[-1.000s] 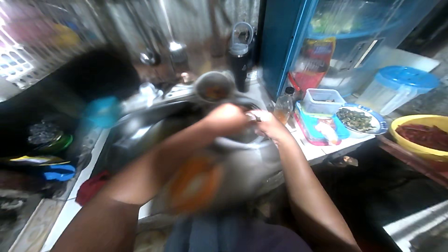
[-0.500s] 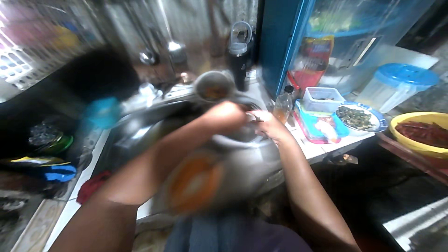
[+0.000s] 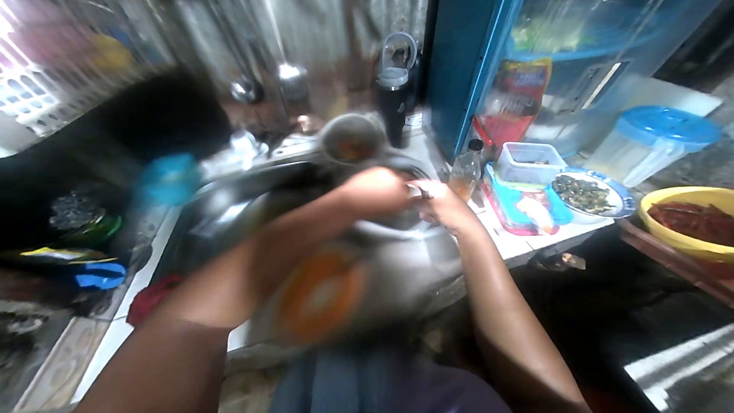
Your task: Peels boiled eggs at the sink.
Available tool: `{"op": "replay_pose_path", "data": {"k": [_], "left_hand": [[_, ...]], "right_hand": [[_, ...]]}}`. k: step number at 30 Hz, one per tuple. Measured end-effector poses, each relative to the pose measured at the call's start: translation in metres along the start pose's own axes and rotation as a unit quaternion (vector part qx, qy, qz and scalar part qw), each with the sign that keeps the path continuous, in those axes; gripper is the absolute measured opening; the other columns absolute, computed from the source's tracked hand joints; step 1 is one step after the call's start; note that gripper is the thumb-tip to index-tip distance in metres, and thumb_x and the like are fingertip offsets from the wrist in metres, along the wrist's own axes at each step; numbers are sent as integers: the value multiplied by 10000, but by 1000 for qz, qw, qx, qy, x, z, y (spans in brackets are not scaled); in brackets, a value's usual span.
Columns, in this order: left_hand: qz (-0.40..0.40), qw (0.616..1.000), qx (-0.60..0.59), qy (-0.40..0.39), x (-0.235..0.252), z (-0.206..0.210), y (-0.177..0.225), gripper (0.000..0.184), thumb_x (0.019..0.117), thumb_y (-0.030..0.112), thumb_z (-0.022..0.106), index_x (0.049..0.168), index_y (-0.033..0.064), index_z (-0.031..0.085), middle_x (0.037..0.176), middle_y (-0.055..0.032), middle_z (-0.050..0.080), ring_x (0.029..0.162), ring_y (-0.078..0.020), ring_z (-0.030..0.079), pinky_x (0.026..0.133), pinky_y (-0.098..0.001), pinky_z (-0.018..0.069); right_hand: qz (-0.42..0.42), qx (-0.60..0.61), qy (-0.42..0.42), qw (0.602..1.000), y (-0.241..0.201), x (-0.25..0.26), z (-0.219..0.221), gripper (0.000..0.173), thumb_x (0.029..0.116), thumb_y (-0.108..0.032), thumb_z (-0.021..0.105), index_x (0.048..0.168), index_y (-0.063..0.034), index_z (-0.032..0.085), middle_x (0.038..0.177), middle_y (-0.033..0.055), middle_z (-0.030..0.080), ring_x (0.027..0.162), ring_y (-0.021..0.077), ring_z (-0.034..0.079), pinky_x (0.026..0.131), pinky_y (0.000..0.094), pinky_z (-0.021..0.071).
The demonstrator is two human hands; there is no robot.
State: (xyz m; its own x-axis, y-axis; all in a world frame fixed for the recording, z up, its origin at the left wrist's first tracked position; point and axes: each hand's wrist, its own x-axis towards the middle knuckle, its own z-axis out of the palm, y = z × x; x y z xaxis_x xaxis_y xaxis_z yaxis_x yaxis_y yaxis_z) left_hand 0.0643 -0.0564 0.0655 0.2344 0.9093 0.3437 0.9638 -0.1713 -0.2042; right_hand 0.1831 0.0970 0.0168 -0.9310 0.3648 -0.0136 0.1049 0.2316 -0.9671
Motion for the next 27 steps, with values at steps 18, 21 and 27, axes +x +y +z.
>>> {"op": "replay_pose_path", "data": {"k": [18, 21, 27], "left_hand": [[-43, 996, -12, 72, 17, 8, -16, 163, 949, 71, 617, 914, -17, 750, 884, -176, 738, 816, -334, 743, 719, -488, 602], [-274, 951, -130, -54, 22, -9, -9, 331, 1026, 91, 549, 1323, -24, 636, 1242, -254, 672, 1149, -423, 660, 999, -594, 496], [-349, 905, -241, 0, 7, 13, -9, 243, 997, 164, 638, 1194, 62, 733, 1161, -155, 724, 1077, -313, 693, 973, -572, 519]], "right_hand": [[2, -24, -35, 999, 5, -8, 8, 311, 861, -33, 743, 1167, -57, 691, 826, -21, 654, 618, -6, 533, 574, 178, 456], [-21, 58, -15, 998, 15, -5, 8, 462, 859, -2, 716, 1307, -13, 603, 924, 31, 677, 706, 44, 612, 659, 210, 529], [-50, 134, 20, 990, 24, 1, 5, 466, 845, 44, 728, 1272, 3, 545, 915, 47, 671, 688, 89, 640, 634, 239, 565]]}}
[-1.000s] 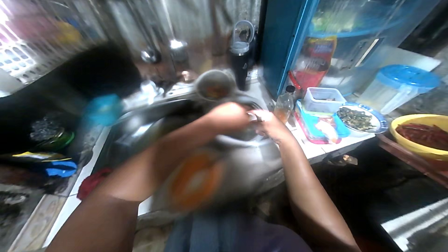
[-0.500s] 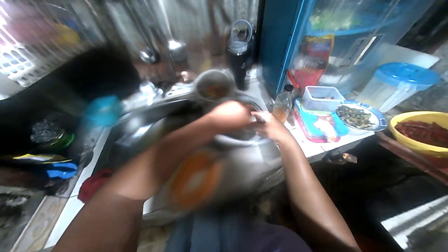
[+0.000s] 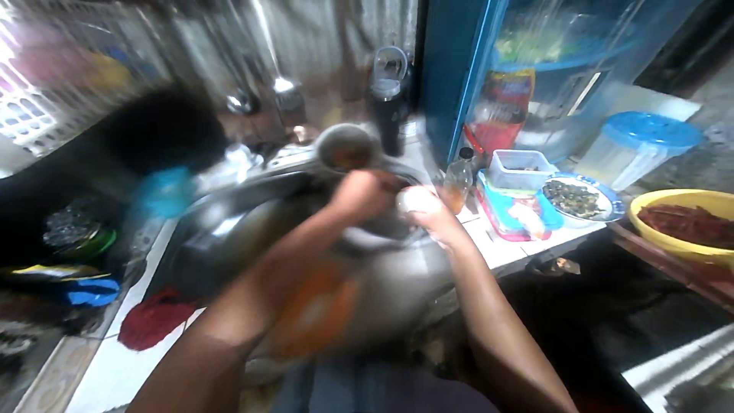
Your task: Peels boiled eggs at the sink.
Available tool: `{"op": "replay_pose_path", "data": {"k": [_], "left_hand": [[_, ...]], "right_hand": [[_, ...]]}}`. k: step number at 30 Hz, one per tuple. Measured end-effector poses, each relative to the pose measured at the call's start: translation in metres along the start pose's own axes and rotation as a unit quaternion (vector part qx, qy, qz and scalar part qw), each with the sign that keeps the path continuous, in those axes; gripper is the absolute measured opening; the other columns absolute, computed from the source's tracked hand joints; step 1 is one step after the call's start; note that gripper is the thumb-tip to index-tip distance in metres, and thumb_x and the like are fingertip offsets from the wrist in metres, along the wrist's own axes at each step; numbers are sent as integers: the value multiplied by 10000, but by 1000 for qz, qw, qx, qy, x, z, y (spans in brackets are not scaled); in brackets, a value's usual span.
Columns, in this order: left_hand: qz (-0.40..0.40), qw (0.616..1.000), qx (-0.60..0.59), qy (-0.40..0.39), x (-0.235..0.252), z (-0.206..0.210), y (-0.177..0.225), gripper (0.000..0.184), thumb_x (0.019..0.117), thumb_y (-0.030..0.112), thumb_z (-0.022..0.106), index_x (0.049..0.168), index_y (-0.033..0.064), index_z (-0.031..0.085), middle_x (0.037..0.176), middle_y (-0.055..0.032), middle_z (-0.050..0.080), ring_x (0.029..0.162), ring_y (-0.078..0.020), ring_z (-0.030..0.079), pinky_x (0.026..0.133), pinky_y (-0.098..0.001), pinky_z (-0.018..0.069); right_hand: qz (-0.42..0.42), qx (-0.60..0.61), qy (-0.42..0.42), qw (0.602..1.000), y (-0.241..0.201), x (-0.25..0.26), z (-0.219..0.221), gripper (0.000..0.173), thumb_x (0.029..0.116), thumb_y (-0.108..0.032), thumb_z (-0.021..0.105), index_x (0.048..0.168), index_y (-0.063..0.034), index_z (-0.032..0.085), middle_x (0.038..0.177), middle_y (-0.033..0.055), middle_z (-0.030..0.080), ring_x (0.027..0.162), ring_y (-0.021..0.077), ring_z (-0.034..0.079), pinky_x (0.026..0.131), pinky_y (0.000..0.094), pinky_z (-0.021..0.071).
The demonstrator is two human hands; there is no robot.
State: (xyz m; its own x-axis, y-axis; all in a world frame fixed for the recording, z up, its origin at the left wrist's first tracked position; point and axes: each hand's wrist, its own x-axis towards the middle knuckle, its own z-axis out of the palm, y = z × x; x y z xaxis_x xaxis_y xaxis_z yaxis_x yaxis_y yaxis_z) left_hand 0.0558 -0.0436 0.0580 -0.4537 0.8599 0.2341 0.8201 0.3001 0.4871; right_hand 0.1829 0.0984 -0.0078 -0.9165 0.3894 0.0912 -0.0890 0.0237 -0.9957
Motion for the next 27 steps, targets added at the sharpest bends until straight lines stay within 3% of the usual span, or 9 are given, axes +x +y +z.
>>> {"op": "replay_pose_path", "data": {"k": [4, 7, 12, 16, 20, 24, 27], "left_hand": [[37, 998, -42, -32, -3, -1, 6, 247, 1026, 163, 609, 1207, 38, 722, 1137, -143, 731, 1028, -256, 705, 962, -489, 538], [92, 994, -32, -59, -5, 1, 4, 276, 1027, 140, 591, 1244, 11, 703, 1134, -171, 723, 1045, -273, 696, 976, -469, 532], [160, 986, 11, -54, -8, 2, 2, 260, 1033, 79, 545, 1197, -28, 716, 1110, -197, 729, 1039, -313, 705, 973, -473, 533], [147, 986, 38, -61, -12, 3, 12, 270, 1045, 48, 498, 1200, -61, 691, 1165, -240, 704, 1091, -367, 691, 1000, -508, 516], [117, 991, 42, -46, -14, 3, 15, 253, 1037, 31, 494, 1178, -52, 687, 1106, -244, 706, 1038, -383, 698, 948, -540, 532], [128, 992, 4, 14, -14, 6, 10, 224, 1007, 2, 536, 1137, -45, 712, 1044, -221, 725, 975, -353, 714, 912, -519, 552], [42, 996, -64, 54, -15, 6, 8, 225, 1020, 43, 561, 1198, -17, 685, 956, -176, 725, 831, -266, 711, 817, -458, 579]], "right_hand": [[-2, -7, 6, 1000, 3, 6, 1, 463, 856, 45, 696, 1299, 44, 558, 948, 69, 681, 719, 93, 644, 652, 248, 561], [5, -5, 4, 1000, -2, 5, 4, 371, 872, 46, 676, 1234, 40, 597, 939, 45, 688, 681, 63, 621, 617, 215, 536], [4, 12, -15, 1000, -3, 2, 4, 314, 869, 48, 663, 1180, 31, 617, 870, 9, 693, 643, 40, 619, 589, 196, 529], [5, 17, -23, 1000, -5, 0, 5, 277, 890, 32, 644, 1167, 21, 632, 829, -12, 688, 602, 20, 591, 559, 175, 501], [15, 11, -30, 999, -7, -2, 7, 277, 882, 50, 633, 1157, 14, 643, 850, -9, 694, 625, 28, 610, 576, 186, 520], [9, 42, -30, 999, -5, -4, 8, 296, 886, 43, 658, 1178, 14, 617, 874, -7, 692, 650, 30, 619, 589, 185, 527], [-11, 85, -5, 996, -2, -4, 8, 419, 882, 64, 651, 1287, 38, 547, 907, 18, 675, 693, 59, 633, 640, 206, 553]]}}
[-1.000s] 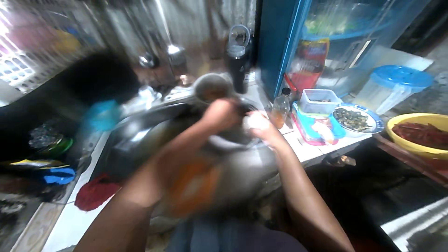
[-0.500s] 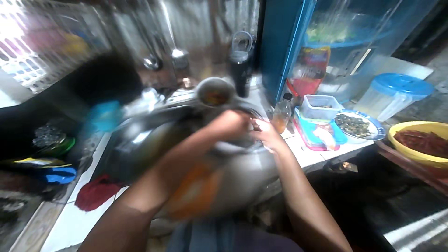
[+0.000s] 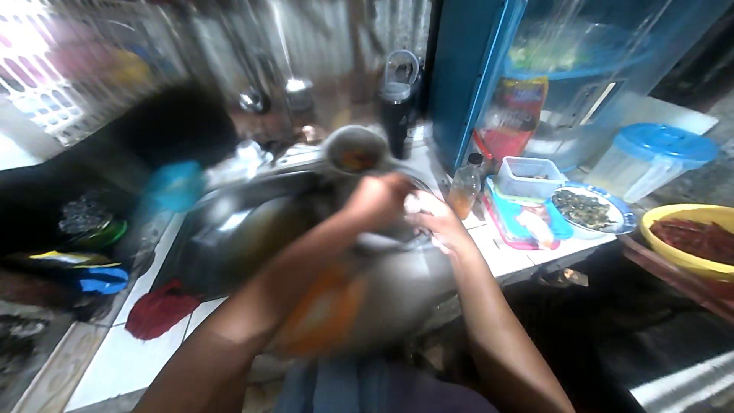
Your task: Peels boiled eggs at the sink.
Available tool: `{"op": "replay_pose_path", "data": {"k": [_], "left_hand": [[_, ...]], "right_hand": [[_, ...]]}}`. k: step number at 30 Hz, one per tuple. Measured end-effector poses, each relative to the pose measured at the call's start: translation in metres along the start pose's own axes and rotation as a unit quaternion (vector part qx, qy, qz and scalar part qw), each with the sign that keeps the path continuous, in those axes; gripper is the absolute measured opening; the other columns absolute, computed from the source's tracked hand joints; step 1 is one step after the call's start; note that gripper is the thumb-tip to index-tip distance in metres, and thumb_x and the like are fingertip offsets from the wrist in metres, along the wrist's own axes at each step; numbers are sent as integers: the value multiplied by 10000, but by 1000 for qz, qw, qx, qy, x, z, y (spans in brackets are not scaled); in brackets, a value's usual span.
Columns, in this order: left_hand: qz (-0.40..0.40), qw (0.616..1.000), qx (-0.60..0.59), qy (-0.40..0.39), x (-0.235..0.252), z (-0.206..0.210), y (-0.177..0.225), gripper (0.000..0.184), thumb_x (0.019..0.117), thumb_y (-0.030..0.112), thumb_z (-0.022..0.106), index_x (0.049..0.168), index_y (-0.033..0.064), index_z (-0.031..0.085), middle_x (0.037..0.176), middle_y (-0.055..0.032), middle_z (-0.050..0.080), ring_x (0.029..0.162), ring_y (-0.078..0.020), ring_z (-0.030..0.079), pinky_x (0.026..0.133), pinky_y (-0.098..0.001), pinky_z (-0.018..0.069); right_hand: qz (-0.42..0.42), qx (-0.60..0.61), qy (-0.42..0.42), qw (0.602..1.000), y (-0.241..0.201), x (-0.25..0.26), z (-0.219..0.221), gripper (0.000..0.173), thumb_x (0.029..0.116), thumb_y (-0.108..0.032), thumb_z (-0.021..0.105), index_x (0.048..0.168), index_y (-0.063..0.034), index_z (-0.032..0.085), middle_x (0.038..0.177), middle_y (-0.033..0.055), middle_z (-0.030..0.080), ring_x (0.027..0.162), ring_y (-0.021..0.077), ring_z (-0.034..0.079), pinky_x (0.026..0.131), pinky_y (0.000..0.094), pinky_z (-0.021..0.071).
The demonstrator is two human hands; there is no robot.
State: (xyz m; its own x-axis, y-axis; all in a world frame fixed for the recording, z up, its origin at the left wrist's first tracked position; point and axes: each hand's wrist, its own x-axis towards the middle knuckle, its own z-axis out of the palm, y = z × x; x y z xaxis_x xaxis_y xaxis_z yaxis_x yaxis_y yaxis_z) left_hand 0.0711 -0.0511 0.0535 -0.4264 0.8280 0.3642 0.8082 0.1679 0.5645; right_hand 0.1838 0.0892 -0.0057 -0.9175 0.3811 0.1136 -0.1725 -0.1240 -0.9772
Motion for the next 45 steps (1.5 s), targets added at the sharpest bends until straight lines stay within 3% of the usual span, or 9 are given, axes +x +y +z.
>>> {"op": "replay_pose_path", "data": {"k": [4, 8, 14, 20, 27, 33, 37, 41, 45], "left_hand": [[12, 998, -39, 41, -5, -1, -1, 190, 976, 39, 638, 1141, -13, 718, 1022, -141, 727, 884, -190, 707, 854, -389, 590], [59, 998, 32, 18, -13, -5, 15, 153, 965, 58, 644, 1002, -31, 763, 953, -173, 731, 879, -272, 710, 846, -444, 574], [68, 987, 140, -32, -17, -5, 24, 232, 1018, 71, 552, 1051, -36, 756, 1040, -201, 741, 973, -346, 728, 884, -501, 568], [92, 978, 163, -89, -9, -15, 29, 228, 1018, 57, 543, 1016, -35, 752, 1026, -197, 740, 968, -353, 724, 881, -520, 558], [96, 950, 239, -178, 1, -20, 35, 227, 1031, 80, 533, 1025, -13, 741, 1028, -203, 713, 949, -392, 702, 813, -579, 543], [146, 934, 281, -167, 6, -19, 29, 198, 1001, 110, 582, 935, -9, 725, 936, -185, 707, 871, -372, 707, 723, -561, 546], [226, 930, 276, -91, 9, -15, 12, 173, 956, 107, 628, 861, -2, 723, 883, -174, 705, 805, -352, 716, 655, -535, 569], [153, 944, 277, -95, 13, -20, 11, 183, 979, 115, 603, 933, -11, 729, 960, -188, 718, 889, -374, 716, 727, -564, 561], [19, 980, 179, -87, 12, -18, 6, 198, 1003, 123, 598, 1077, -1, 734, 1072, -206, 717, 1014, -392, 694, 892, -615, 524]], "right_hand": [[-34, 14, 23, 999, 3, 2, -4, 511, 870, 59, 647, 1362, 19, 512, 941, 45, 676, 718, 88, 653, 662, 233, 576], [-45, -83, 62, 994, -1, 3, -3, 496, 871, 33, 702, 1346, 0, 561, 981, 62, 705, 707, 78, 650, 634, 233, 564], [-28, -218, 82, 972, -9, 2, 0, 514, 869, -107, 789, 1335, -51, 580, 933, 71, 677, 660, 83, 608, 609, 259, 536], [-29, -288, 80, 954, -16, -1, 0, 554, 862, -178, 813, 1347, -51, 576, 1016, 103, 681, 782, 125, 634, 722, 336, 555], [-36, -352, 60, 933, -21, -5, 1, 533, 873, -175, 815, 1331, -21, 590, 1021, 155, 690, 810, 201, 660, 772, 415, 561], [-31, -373, 52, 926, -27, -6, 3, 518, 868, -175, 822, 1311, -17, 606, 1062, 176, 692, 884, 233, 675, 826, 439, 556], [-19, -368, 55, 928, -25, -4, 1, 516, 853, -173, 837, 1300, -43, 615, 1068, 172, 693, 879, 239, 681, 817, 451, 564], [20, -283, 44, 958, -22, -4, 1, 547, 852, -110, 796, 1349, -56, 576, 965, 95, 683, 709, 120, 638, 655, 306, 557], [-6, -105, 35, 994, -11, -6, 1, 535, 844, 10, 775, 1331, 1, 555, 941, 85, 693, 710, 118, 676, 641, 261, 593]]}}
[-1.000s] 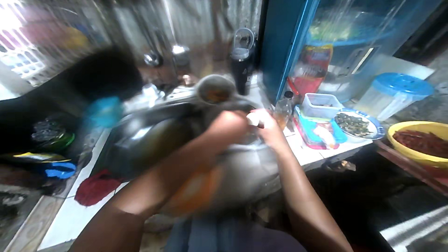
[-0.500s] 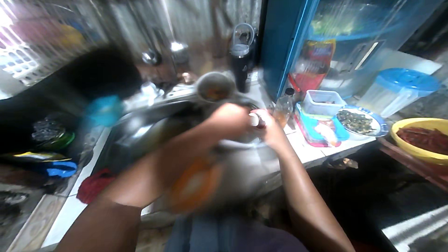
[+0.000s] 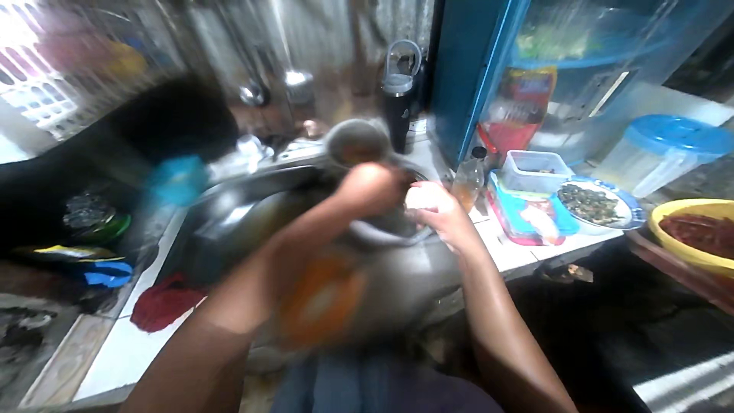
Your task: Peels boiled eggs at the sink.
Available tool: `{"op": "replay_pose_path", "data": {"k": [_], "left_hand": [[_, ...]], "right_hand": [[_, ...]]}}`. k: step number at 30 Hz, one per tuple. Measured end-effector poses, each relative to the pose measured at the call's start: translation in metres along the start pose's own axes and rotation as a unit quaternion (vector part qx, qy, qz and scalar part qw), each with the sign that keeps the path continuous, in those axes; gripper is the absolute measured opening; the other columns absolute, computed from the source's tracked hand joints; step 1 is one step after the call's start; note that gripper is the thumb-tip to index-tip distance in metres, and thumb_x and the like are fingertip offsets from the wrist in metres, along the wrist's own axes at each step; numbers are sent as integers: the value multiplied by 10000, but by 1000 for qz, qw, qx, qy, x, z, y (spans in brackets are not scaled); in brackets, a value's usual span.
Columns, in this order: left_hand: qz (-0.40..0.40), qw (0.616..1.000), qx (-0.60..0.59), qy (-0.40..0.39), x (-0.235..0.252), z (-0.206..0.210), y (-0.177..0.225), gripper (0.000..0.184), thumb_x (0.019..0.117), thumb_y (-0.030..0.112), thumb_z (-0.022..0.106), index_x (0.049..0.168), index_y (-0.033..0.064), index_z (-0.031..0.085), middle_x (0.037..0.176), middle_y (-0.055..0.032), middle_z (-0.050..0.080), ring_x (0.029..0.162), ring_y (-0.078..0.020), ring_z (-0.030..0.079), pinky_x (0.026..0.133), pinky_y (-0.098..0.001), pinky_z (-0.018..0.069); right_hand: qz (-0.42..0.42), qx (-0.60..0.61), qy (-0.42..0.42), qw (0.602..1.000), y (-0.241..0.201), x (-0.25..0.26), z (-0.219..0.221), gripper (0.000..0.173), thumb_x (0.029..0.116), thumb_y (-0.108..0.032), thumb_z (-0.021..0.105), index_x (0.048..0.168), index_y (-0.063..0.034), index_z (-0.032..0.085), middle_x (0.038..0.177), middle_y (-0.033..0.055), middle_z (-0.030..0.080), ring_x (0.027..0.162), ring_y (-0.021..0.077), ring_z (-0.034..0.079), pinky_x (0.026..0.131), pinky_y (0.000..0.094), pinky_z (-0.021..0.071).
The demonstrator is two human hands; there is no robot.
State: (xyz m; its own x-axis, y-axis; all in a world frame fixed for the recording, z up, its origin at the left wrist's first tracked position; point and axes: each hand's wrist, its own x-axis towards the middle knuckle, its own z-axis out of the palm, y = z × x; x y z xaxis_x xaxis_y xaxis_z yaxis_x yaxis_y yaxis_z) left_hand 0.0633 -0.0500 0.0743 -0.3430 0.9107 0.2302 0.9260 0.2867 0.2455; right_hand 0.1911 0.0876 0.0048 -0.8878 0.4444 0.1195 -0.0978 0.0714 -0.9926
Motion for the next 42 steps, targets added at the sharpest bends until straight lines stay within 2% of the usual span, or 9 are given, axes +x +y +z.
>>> {"op": "replay_pose_path", "data": {"k": [5, 8, 13, 18, 22, 27, 33, 38, 42], "left_hand": [[53, 987, -119, 92, -15, 4, 11, 151, 966, 86, 654, 1034, 23, 773, 952, -127, 750, 868, -228, 721, 832, -428, 582], [60, 995, -70, 49, -20, 1, 20, 186, 994, 92, 614, 1047, 1, 767, 991, -157, 748, 930, -289, 724, 871, -478, 567], [-59, 993, -75, 73, -15, 0, 11, 141, 950, 149, 694, 1017, 32, 738, 1017, -163, 718, 947, -330, 697, 850, -574, 546], [-111, 960, -237, 95, -14, 10, 6, 186, 984, 108, 661, 1149, 35, 711, 1061, -105, 731, 952, -184, 705, 901, -415, 572], [-99, 942, -300, 109, -18, 20, 23, 225, 1014, 195, 640, 1149, 32, 715, 931, -81, 723, 788, -129, 668, 776, -363, 569], [-69, 952, -235, 181, -20, 29, 31, 146, 933, 11, 673, 1049, -37, 749, 963, -168, 721, 846, -218, 700, 822, -377, 583], [-37, 969, -145, 196, -24, 31, 37, 156, 962, 22, 616, 1004, -61, 741, 960, -202, 728, 883, -310, 722, 842, -464, 581], [-55, 960, -202, 187, -21, 31, 38, 177, 969, 34, 630, 1077, -44, 745, 1007, -190, 734, 901, -261, 717, 864, -407, 576], [-44, 957, -202, 204, -19, 33, 38, 164, 961, -11, 604, 1024, -60, 748, 968, -191, 733, 888, -265, 715, 861, -413, 572]], "right_hand": [[-11, -25, 31, 999, 8, 1, -1, 473, 860, -7, 756, 1302, -15, 586, 943, 76, 695, 698, 98, 667, 644, 255, 587], [-12, -56, 37, 998, 7, 1, -1, 479, 870, -29, 776, 1311, -24, 589, 949, 78, 697, 694, 96, 663, 648, 264, 587], [-23, 10, 36, 999, 13, 3, -1, 546, 834, 33, 753, 1345, -19, 566, 1029, 118, 699, 815, 164, 709, 742, 323, 624], [-23, 90, 48, 995, 18, 5, 0, 629, 811, 74, 752, 1390, -23, 525, 1063, 117, 684, 915, 150, 696, 835, 315, 610], [-37, 48, 87, 994, 14, 4, 10, 550, 856, 86, 724, 1361, 7, 520, 1055, 106, 702, 872, 130, 715, 793, 303, 625], [-54, 41, 109, 992, 11, 4, 14, 503, 847, 76, 707, 1305, -2, 513, 931, 78, 696, 678, 98, 660, 601, 243, 568], [-63, 45, 122, 990, 11, 2, 17, 466, 834, 84, 716, 1241, -2, 505, 898, 66, 685, 675, 101, 668, 608, 255, 584], [-73, 56, 124, 988, 11, 2, 18, 450, 817, 90, 688, 1217, 0, 503, 907, 59, 685, 698, 94, 674, 620, 251, 586], [-86, 59, 132, 986, 12, 1, 19, 451, 812, 84, 702, 1202, 7, 488, 898, 54, 664, 713, 89, 675, 651, 249, 596]]}}
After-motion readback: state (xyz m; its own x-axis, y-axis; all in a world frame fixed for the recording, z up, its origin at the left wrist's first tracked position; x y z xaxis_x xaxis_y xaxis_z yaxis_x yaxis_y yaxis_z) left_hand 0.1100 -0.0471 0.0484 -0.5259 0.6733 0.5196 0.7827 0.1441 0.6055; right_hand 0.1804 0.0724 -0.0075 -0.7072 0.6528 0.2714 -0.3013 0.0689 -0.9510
